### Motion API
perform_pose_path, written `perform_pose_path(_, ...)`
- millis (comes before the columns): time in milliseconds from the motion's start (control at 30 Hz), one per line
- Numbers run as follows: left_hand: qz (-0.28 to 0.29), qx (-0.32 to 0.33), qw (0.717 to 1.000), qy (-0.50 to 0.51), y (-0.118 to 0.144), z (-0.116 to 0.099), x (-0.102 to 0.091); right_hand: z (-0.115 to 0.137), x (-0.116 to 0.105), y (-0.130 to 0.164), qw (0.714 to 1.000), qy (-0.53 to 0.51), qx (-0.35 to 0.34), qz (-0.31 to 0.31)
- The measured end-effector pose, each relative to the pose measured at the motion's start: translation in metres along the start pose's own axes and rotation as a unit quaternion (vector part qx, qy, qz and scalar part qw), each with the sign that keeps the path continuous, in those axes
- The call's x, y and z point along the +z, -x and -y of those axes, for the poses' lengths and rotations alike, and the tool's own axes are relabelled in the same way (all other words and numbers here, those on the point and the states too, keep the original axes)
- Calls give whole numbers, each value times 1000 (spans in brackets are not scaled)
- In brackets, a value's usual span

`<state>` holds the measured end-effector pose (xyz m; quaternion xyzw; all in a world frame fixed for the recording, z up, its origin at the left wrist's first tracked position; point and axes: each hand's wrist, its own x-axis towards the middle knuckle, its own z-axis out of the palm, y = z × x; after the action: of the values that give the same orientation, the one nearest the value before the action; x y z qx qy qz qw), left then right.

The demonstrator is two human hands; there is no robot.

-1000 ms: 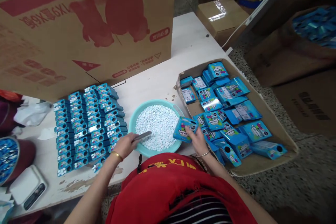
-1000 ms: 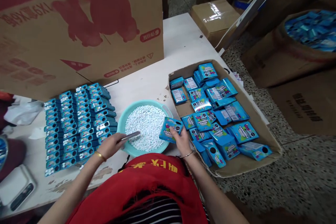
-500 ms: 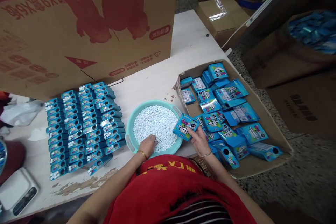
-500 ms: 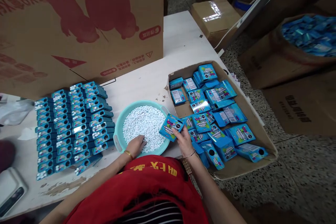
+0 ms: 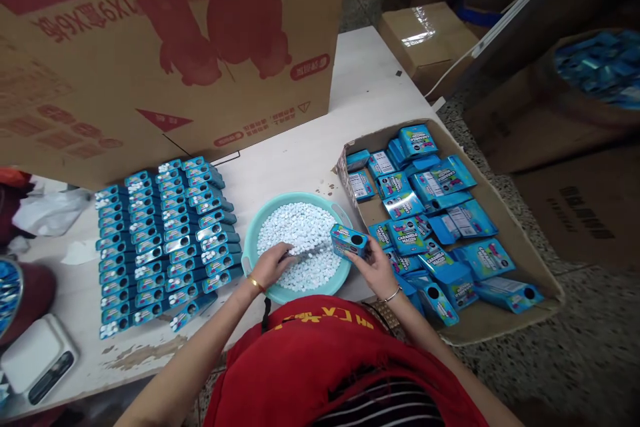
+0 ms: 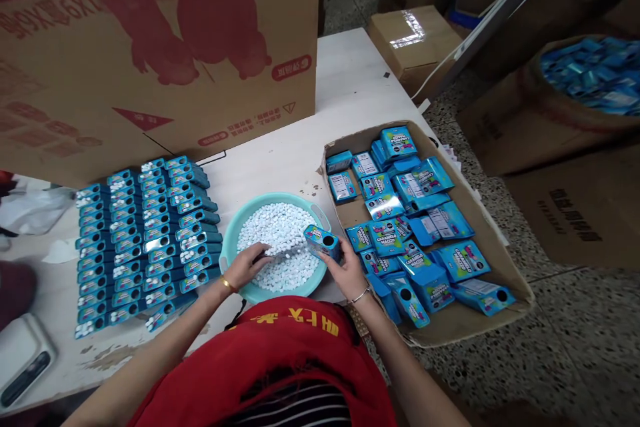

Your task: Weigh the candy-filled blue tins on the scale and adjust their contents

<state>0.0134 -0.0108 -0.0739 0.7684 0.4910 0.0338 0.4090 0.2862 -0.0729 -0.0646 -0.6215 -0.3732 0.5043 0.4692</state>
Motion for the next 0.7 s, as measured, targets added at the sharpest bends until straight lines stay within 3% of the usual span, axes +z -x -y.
perform_pose_path(167, -18, 42, 999, -6, 21, -17, -57, -1, 11, -7, 992, 97, -70, 22)
perform_pose_path(300, 12, 79, 995, -62, 21, -43, -85, 2, 27, -13, 977, 150, -137, 68)
perform_pose_path(400, 56, 85, 982, -160, 15, -69, -94, 4, 37, -14, 964, 176, -175, 97)
perform_pose_path(533, 94, 35, 947, -306, 8, -113, -96, 3, 44, -12, 952, 194, -206, 119)
perform_pose_path(633, 94, 27, 930, -353, 8, -139, -95, 0, 45, -11, 949, 198, -215, 119)
perform_pose_path(700, 90, 37, 929, -357, 9, -143, -98, -3, 43, -11, 950, 197, -214, 112)
